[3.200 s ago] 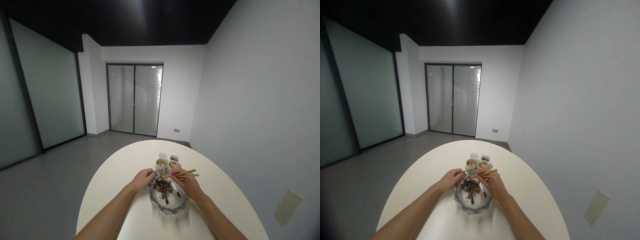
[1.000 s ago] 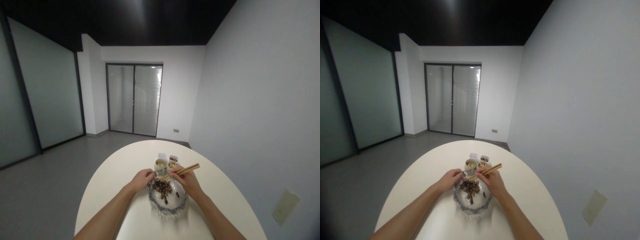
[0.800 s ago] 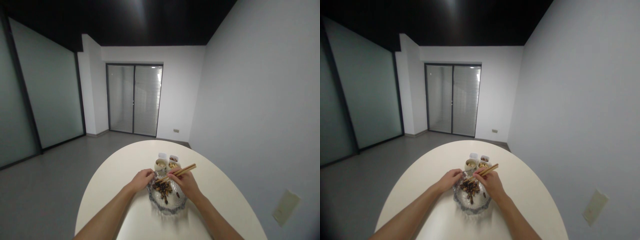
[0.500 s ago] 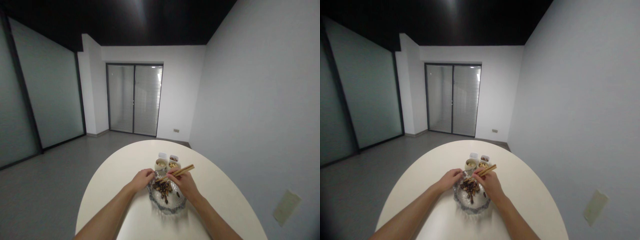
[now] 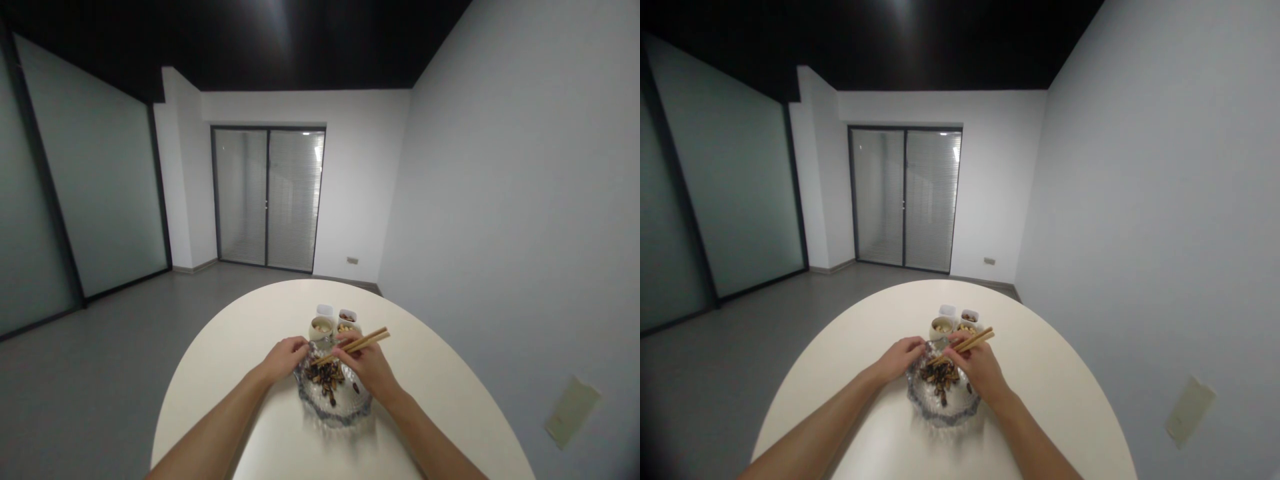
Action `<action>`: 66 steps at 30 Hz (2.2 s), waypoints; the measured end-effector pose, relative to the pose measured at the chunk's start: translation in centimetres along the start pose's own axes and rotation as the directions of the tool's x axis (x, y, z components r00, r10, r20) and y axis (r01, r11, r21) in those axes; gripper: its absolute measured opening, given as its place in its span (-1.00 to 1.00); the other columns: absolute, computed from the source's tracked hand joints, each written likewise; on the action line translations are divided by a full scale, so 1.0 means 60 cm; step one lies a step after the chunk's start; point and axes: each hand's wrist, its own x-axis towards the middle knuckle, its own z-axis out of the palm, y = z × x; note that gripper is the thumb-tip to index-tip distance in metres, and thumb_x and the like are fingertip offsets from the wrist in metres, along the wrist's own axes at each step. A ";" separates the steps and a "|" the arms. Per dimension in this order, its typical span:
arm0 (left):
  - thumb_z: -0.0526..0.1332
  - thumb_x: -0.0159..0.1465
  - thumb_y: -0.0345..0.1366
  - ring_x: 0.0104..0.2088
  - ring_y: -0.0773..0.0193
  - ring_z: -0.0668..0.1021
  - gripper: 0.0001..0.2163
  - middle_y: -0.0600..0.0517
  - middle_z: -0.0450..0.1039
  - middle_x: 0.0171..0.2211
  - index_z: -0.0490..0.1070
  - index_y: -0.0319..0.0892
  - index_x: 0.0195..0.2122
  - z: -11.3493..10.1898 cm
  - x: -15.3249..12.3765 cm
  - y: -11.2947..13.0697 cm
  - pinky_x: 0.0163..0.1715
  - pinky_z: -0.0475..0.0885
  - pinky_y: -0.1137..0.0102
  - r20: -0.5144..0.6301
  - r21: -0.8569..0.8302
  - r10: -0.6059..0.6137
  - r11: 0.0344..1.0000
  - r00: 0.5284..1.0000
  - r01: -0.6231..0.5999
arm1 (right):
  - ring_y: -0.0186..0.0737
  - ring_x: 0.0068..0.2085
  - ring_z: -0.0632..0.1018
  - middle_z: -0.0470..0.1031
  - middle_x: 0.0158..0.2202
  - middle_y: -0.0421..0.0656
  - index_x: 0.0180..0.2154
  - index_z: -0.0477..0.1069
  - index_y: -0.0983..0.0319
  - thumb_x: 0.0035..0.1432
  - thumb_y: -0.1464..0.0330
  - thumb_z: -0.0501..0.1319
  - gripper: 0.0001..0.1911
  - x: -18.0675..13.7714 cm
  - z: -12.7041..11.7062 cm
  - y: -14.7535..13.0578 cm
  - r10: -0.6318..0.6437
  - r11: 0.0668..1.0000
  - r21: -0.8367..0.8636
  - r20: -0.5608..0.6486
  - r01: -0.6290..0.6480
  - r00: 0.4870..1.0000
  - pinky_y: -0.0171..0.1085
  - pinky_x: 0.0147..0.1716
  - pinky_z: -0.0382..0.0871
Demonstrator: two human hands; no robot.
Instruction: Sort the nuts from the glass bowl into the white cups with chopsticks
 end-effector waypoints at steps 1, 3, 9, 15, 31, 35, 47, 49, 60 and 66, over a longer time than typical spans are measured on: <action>0.04 0.31 -0.07 -0.33 0.21 0.51 -0.65 0.01 0.56 -0.35 0.52 -0.19 -0.28 0.000 0.000 0.000 -0.27 0.34 0.40 0.000 -0.001 0.001 1.000 1.000 -0.001 | -0.13 -0.38 0.65 0.62 -0.37 -0.16 -0.18 0.47 0.17 0.14 0.17 0.34 -0.73 0.000 0.000 -0.001 -0.004 1.000 -0.006 0.003 0.004 1.000 -0.19 -0.35 0.58; 0.04 0.31 -0.07 -0.33 0.21 0.51 -0.65 0.01 0.56 -0.35 0.53 -0.19 -0.28 0.000 0.001 -0.001 -0.27 0.34 0.40 0.000 -0.002 0.001 1.000 1.000 -0.001 | -0.13 -0.38 0.64 0.60 -0.39 -0.17 -0.17 0.48 0.17 0.15 0.17 0.32 -0.73 -0.001 0.000 -0.003 -0.017 1.000 -0.016 0.008 0.017 1.000 -0.20 -0.36 0.57; 0.04 0.30 -0.10 -0.33 0.22 0.50 -0.66 0.01 0.56 -0.35 0.53 -0.20 -0.29 0.001 0.003 0.000 -0.27 0.34 0.40 -0.006 0.015 0.005 1.000 1.000 -0.005 | -0.16 -0.40 0.61 0.59 -0.37 -0.16 -0.14 0.50 0.19 0.19 0.19 0.30 -0.74 -0.003 0.001 0.001 -0.064 0.995 -0.072 0.034 0.066 0.997 -0.22 -0.39 0.54; 0.03 0.30 -0.10 -0.34 0.21 0.49 -0.65 0.02 0.55 -0.37 0.52 -0.20 -0.30 0.002 0.003 0.001 -0.30 0.34 0.40 -0.006 0.021 -0.004 1.000 1.000 0.004 | -0.16 -0.35 0.62 0.62 -0.27 -0.12 -0.20 0.52 0.17 0.21 0.23 0.29 -0.83 -0.004 -0.003 0.002 -0.138 0.984 -0.108 0.025 0.140 0.990 -0.24 -0.37 0.54; 0.05 0.30 -0.10 -0.31 0.21 0.51 -0.67 0.02 0.56 -0.35 0.52 -0.20 -0.30 -0.001 -0.001 0.000 -0.29 0.33 0.42 -0.007 -0.004 -0.015 1.000 1.000 0.015 | -0.16 -0.32 0.65 0.62 -0.29 -0.11 -0.21 0.51 0.19 0.21 0.16 0.32 -0.77 0.054 -0.043 -0.006 -0.258 0.964 -0.133 -0.241 0.231 0.936 -0.24 -0.36 0.62; 0.04 0.31 -0.12 -0.31 0.22 0.50 -0.67 0.02 0.55 -0.36 0.52 -0.20 -0.31 -0.002 0.002 -0.002 -0.30 0.32 0.43 -0.009 0.008 -0.002 1.000 1.000 0.002 | -0.13 -0.28 0.66 0.62 -0.24 -0.09 -0.19 0.51 0.19 0.23 0.15 0.30 -0.75 0.094 -0.040 0.014 -0.285 0.950 -0.198 -0.249 0.240 0.925 -0.21 -0.32 0.61; 0.03 0.31 -0.14 -0.31 0.22 0.51 -0.67 0.02 0.56 -0.35 0.52 -0.20 -0.30 -0.008 0.001 0.005 -0.31 0.31 0.42 -0.007 0.035 -0.013 0.999 1.000 0.013 | -0.15 -0.33 0.65 0.64 -0.30 -0.17 -0.27 0.51 0.12 0.29 0.19 0.22 -0.82 0.138 -0.035 0.047 -0.308 0.904 -0.344 -0.115 0.253 0.944 -0.27 -0.35 0.52; 0.03 0.31 -0.13 -0.31 0.23 0.51 -0.67 0.02 0.56 -0.36 0.52 -0.20 -0.30 -0.008 0.000 0.005 -0.31 0.31 0.42 -0.006 0.026 -0.010 1.000 1.000 0.011 | -0.16 -0.33 0.65 0.64 -0.30 -0.17 -0.27 0.51 0.13 0.29 0.19 0.22 -0.81 0.134 -0.039 0.045 -0.303 0.907 -0.342 -0.130 0.245 0.944 -0.26 -0.33 0.51; 0.03 0.30 -0.12 -0.30 0.21 0.52 -0.66 0.02 0.57 -0.34 0.53 -0.20 -0.29 -0.003 0.002 0.004 -0.28 0.33 0.41 -0.006 0.016 -0.006 1.000 1.000 0.006 | -0.12 -0.30 0.63 0.63 -0.33 -0.14 -0.29 0.52 0.17 0.25 0.09 0.25 -0.72 0.100 -0.049 0.035 -0.219 0.951 -0.266 -0.216 0.159 0.952 -0.20 -0.25 0.52; 0.03 0.32 -0.10 -0.29 0.20 0.52 -0.66 0.01 0.56 -0.34 0.52 -0.19 -0.29 -0.002 0.003 0.003 -0.28 0.33 0.41 -0.011 0.017 0.005 1.000 1.000 -0.005 | -0.15 -0.36 0.62 0.63 -0.37 -0.14 -0.30 0.55 0.17 0.19 0.10 0.31 -0.73 0.062 -0.045 0.003 -0.169 0.979 -0.143 -0.194 0.142 0.966 -0.25 -0.34 0.53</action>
